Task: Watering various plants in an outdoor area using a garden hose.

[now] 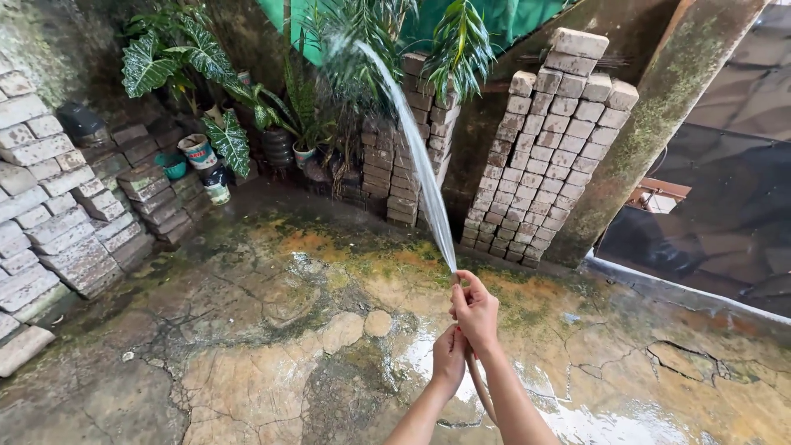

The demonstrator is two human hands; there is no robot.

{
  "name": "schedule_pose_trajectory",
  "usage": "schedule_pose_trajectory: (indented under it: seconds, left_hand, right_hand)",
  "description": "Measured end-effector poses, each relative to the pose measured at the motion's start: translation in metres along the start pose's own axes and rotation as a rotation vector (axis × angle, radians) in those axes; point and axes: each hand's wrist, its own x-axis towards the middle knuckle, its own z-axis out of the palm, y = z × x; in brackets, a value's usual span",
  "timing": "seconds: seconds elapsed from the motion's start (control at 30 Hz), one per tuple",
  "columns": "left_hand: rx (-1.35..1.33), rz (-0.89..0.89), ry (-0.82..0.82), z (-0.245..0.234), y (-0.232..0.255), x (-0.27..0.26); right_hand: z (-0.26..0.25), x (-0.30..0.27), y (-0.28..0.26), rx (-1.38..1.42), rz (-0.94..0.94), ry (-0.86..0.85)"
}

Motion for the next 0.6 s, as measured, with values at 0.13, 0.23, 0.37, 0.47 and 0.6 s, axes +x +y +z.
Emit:
schedule_pose_trajectory:
  seconds: [0.13, 0.23, 0.37, 0.47, 0.6]
  left_hand:
    - [-0.014, 0.012, -0.001, 0.002, 0.000, 0.001]
    - [-0.039, 0.010, 0.000, 0.005, 0.001, 0.002]
    - [-0.053, 0.002, -0.004, 0.007, 0.002, 0.003]
    - [-0.028, 0.014, -0.009, 0.008, 0.004, 0.003]
    - [0.001, 0.023, -0.011, 0.008, 0.006, 0.010]
  right_hand:
    - [-0.001, 0.002, 0.001, -0.004, -0.008, 0.021]
    - [-0.003, 0.003, 0.004, -0.010, -0.040, 0.023]
    - [-0.005, 0.004, 0.004, -0.018, -0.068, 0.044]
    - [-0.007, 0.004, 0.000, -0.024, -0.057, 0.045]
    - [-0.008, 0.009, -0.006, 0.001, -0.048, 0.046]
